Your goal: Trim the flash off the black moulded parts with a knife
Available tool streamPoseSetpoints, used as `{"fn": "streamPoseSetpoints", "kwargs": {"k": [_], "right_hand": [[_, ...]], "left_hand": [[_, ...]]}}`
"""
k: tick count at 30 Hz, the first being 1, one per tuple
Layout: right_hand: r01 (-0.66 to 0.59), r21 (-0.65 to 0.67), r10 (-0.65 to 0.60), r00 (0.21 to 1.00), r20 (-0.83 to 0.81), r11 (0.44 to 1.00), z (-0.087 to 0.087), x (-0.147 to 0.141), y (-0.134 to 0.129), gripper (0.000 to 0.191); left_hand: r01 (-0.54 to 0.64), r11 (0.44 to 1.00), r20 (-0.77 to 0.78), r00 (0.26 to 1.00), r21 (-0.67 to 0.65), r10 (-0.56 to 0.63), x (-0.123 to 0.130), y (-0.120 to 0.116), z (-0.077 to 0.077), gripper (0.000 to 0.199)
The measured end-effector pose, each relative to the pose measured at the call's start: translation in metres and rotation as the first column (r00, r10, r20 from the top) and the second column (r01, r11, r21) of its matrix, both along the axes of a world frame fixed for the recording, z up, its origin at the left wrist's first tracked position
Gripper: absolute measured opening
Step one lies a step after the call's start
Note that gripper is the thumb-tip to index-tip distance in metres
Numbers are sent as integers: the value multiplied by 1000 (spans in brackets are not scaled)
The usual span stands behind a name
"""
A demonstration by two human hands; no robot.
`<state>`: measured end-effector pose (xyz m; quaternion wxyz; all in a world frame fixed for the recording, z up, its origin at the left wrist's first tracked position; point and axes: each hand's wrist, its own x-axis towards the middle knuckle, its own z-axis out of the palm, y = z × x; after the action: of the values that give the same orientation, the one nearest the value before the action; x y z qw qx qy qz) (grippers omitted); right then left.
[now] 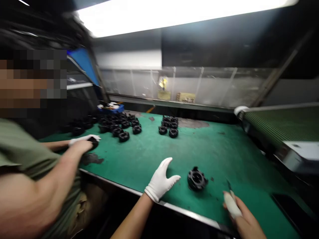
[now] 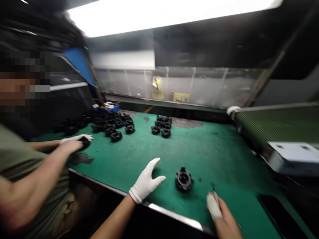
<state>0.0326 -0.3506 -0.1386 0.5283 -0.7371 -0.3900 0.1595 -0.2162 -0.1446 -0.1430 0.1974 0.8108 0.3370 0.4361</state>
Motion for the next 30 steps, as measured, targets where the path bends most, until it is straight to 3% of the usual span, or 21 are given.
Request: {"fn": "streamPoseSetpoints", "kwargs": {"k": [3, 5, 7, 11, 15, 22, 25, 28, 30], "right_hand": [[-46, -42, 42, 995, -87, 998, 3, -11, -2, 69], [-83, -85, 78, 995, -58, 993, 8, -12, -6, 69], [-122, -132, 125, 992, 16, 984, 15, -10, -15, 65], [-215, -236, 255, 954, 155, 948, 28, -6, -45, 50], [-311, -359, 438, 824, 360, 880, 39, -16, -60, 40], [-111, -502, 438, 669, 600, 858, 52, -27, -44, 45], [66, -545, 397, 613, 683, 836, 57, -7, -36, 49], [263, -520, 277, 611, 742, 813, 59, 20, -32, 47], [250, -484, 237, 632, 738, 838, 59, 31, -32, 44]], "left_hand": [[240, 970, -74, 967, -41, -242, 52, -20, 10, 124], [322, 944, -95, 940, -65, -327, 76, -22, 19, 126], [356, 931, -109, 925, -87, -364, 87, -25, 24, 116], [379, 915, -150, 905, -139, -397, 70, -45, 17, 105], [346, 932, -178, 916, -104, -360, 48, -66, 6, 98], [363, 929, -228, 901, -70, -369, 49, -64, 6, 93], [359, 930, -249, 897, -74, -366, 48, -67, 6, 91], [345, 933, -286, 889, -96, -358, 47, -69, 9, 92], [388, 912, -320, 854, -130, -409, 45, -63, 17, 95]]}}
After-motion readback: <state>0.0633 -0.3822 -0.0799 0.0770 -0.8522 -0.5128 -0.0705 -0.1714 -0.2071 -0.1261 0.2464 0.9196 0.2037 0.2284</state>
